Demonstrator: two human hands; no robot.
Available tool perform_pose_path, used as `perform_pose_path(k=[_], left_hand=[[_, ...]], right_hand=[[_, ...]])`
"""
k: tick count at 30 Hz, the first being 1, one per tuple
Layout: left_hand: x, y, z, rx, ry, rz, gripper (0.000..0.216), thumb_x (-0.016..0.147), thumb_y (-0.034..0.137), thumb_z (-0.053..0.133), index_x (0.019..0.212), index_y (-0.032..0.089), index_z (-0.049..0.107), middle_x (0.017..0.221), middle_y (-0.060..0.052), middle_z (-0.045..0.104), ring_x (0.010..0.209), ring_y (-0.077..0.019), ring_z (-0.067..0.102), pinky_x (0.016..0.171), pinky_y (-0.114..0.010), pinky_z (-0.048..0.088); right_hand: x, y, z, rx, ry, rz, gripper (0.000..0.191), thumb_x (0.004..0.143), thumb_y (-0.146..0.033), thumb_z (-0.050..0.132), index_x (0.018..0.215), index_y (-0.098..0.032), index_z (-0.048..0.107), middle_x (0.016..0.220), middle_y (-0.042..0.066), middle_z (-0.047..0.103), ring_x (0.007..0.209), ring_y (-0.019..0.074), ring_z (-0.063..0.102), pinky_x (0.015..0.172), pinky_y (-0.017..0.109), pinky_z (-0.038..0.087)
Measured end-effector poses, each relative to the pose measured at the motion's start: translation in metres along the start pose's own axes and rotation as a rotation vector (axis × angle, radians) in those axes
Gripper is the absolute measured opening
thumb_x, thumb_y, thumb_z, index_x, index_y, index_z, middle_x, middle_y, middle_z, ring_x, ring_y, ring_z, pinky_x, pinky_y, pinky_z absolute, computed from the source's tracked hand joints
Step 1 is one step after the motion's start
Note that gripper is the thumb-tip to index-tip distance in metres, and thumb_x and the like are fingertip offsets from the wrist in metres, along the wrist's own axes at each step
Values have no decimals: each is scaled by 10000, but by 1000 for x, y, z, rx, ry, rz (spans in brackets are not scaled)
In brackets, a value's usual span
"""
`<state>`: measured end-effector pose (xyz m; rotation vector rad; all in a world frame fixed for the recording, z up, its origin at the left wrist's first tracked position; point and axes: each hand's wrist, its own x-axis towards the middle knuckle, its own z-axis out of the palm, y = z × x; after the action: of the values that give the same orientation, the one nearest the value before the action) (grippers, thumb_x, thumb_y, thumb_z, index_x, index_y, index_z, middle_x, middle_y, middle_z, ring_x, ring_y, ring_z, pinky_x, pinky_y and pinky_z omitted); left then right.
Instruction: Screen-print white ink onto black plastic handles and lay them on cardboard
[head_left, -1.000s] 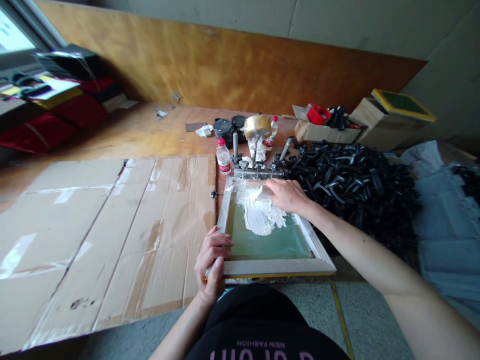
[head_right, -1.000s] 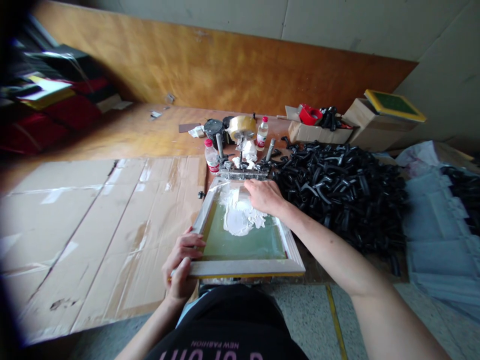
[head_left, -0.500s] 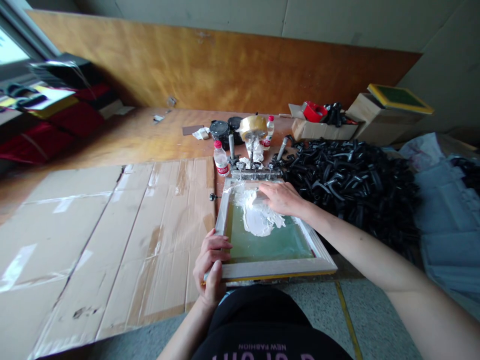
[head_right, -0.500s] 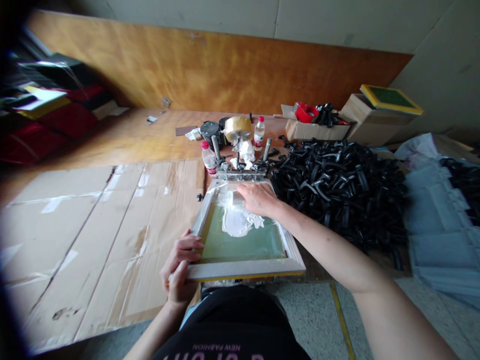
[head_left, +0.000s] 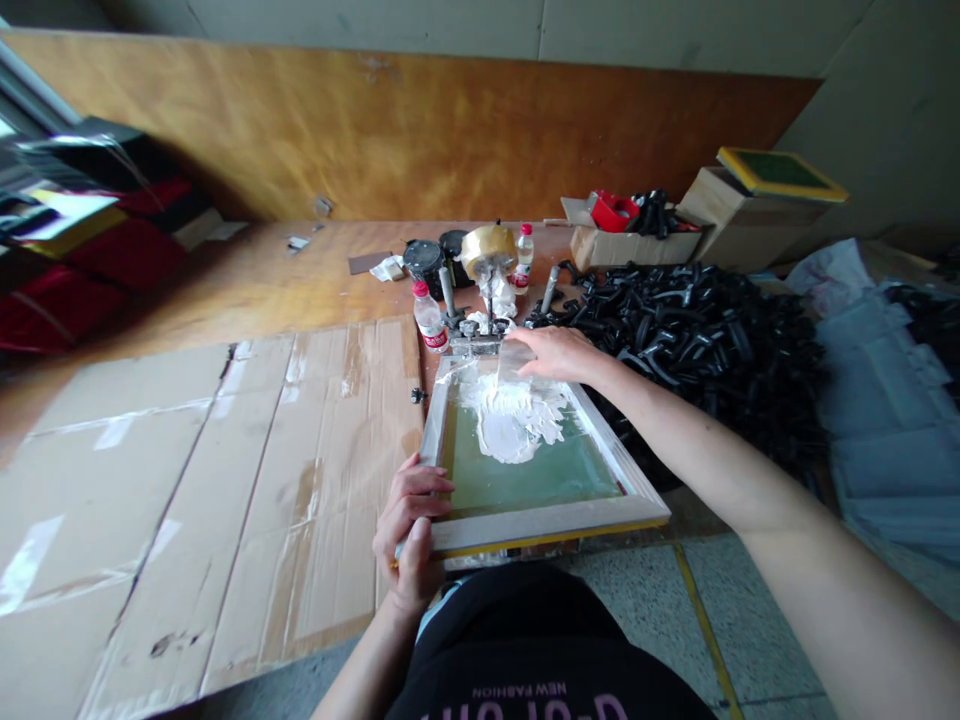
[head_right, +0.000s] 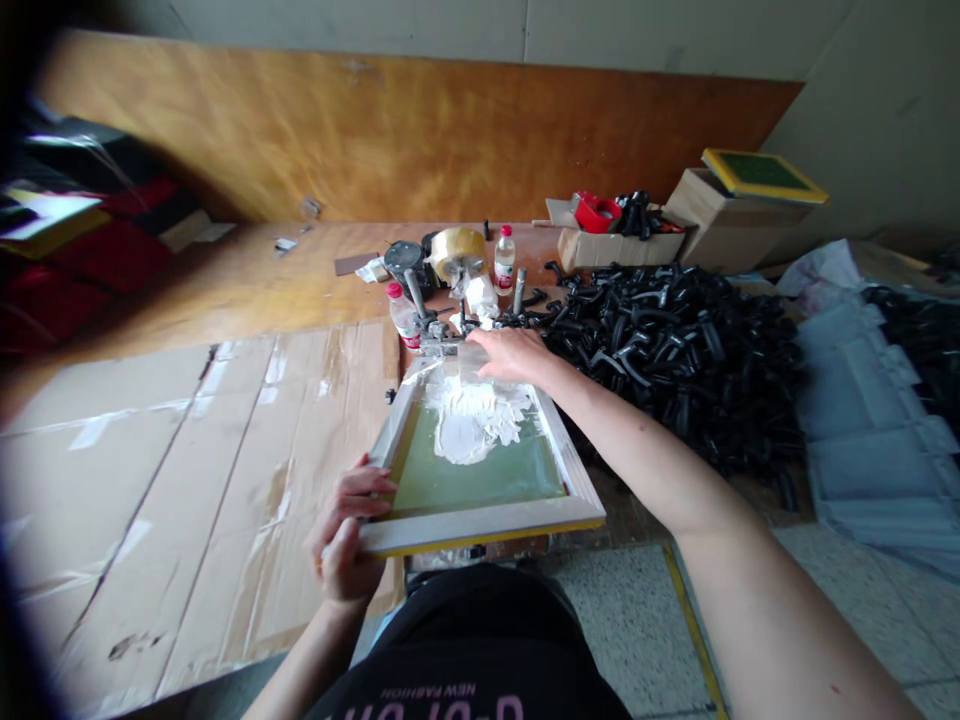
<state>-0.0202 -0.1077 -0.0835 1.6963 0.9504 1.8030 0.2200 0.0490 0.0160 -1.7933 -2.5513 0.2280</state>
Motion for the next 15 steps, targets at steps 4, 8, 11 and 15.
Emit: perform_pose_path(k=[4,8,11,15], left_hand=[[35,8,12,-71,74,104,405,920,408,362,739,202,660,769,-46,676,841,-230,638,1003,-549,414],[86,18,28,-189,146,158,490,927,530,341,690,200,615,642,-17,611,688,-186,630,832,-444,515],[125,24,40,-233,177,127,505,949,503,311,657,181,567,606,-9,571,603,-158,617,672,-359,515],[165,30,55,-240,260,155,418,964,359,319,625,181,485,548,17,497,533,-114,570,560,-273,456]], right_hand=[[-5,42,-24,83,281,120,553,841,-387,664,1355,-246,518,1159,51,678,1002,216,627,839,318,443],[-51,96,-7,45,314,345,246,908,-309,540,1089,-236,689,988,25,715,904,196,634,782,294,432],[-100,122,49,-10,53,403,152,867,-274,583,889,-237,728,920,26,718,880,198,626,743,280,417],[-144,130,131,-11,-106,274,206,897,-184,517,928,-228,716,1019,41,694,973,178,592,752,257,414]])
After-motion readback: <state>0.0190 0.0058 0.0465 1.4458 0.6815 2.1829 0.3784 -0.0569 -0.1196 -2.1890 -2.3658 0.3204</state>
